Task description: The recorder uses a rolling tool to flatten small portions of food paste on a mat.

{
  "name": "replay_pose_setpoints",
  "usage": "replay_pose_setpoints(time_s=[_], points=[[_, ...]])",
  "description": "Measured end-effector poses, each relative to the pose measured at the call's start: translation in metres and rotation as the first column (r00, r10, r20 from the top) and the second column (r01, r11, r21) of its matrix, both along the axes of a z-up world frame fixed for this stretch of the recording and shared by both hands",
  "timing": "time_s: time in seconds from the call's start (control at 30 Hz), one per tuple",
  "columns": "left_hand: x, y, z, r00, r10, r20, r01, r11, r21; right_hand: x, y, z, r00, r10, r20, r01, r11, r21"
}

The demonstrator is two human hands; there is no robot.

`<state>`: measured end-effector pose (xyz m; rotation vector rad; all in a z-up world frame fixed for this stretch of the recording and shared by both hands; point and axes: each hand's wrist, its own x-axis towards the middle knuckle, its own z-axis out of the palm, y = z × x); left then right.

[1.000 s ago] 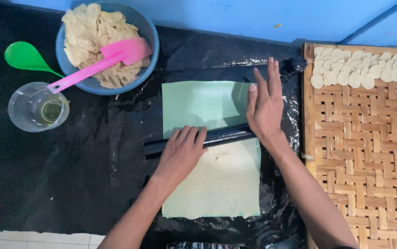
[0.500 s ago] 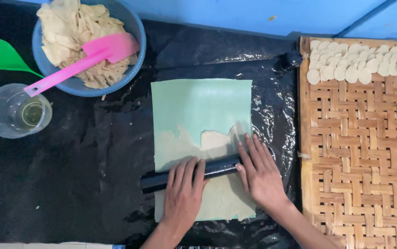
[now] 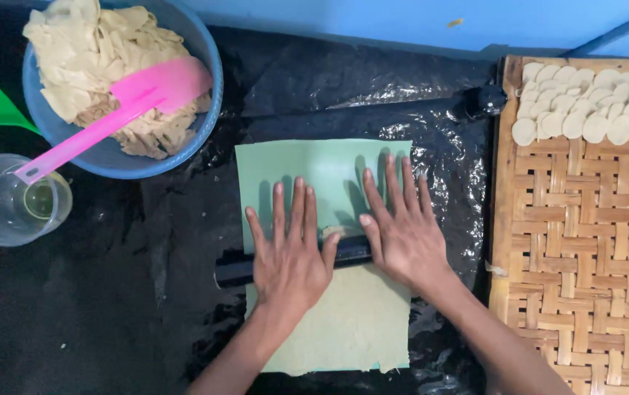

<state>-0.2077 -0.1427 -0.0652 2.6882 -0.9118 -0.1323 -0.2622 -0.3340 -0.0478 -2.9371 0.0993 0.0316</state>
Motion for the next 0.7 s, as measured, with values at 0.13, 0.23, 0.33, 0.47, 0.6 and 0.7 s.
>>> replay_pose_setpoints(time_s=[0.13,0.23,0.33,0.47,0.6,0.7], points=[[-0.007,0.003,0.001,1.000,0.010,0.027,-0.010,1.000,0.007,-0.008,0.004,0.001,0.999,-0.006,0.037,0.005,1.000,0.019],[-0.032,0.014,-0.006,0.999,-0.011,0.036,0.011,1.000,0.013,-0.033,0.014,-0.005,0.999,-0.019,0.049,0.020,1.000,-0.021],[-0.068,0.027,-0.010,0.999,-0.031,0.013,0.031,1.000,0.004,-0.070,0.023,-0.017,0.999,-0.037,0.019,0.037,0.999,-0.019],[-0.077,0.027,-0.012,0.999,-0.026,-0.020,0.026,1.000,-0.006,-0.081,0.022,-0.026,0.999,-0.027,0.029,0.027,1.000,0.006],[-0.040,0.011,-0.015,1.000,-0.015,-0.004,0.015,1.000,-0.015,-0.042,0.014,-0.016,0.999,-0.037,0.019,0.037,0.999,-0.023],[-0.001,-0.004,-0.004,0.999,-0.017,0.051,0.018,1.000,-0.023,-0.011,0.007,-0.007,0.998,-0.046,0.038,0.047,0.999,-0.024]])
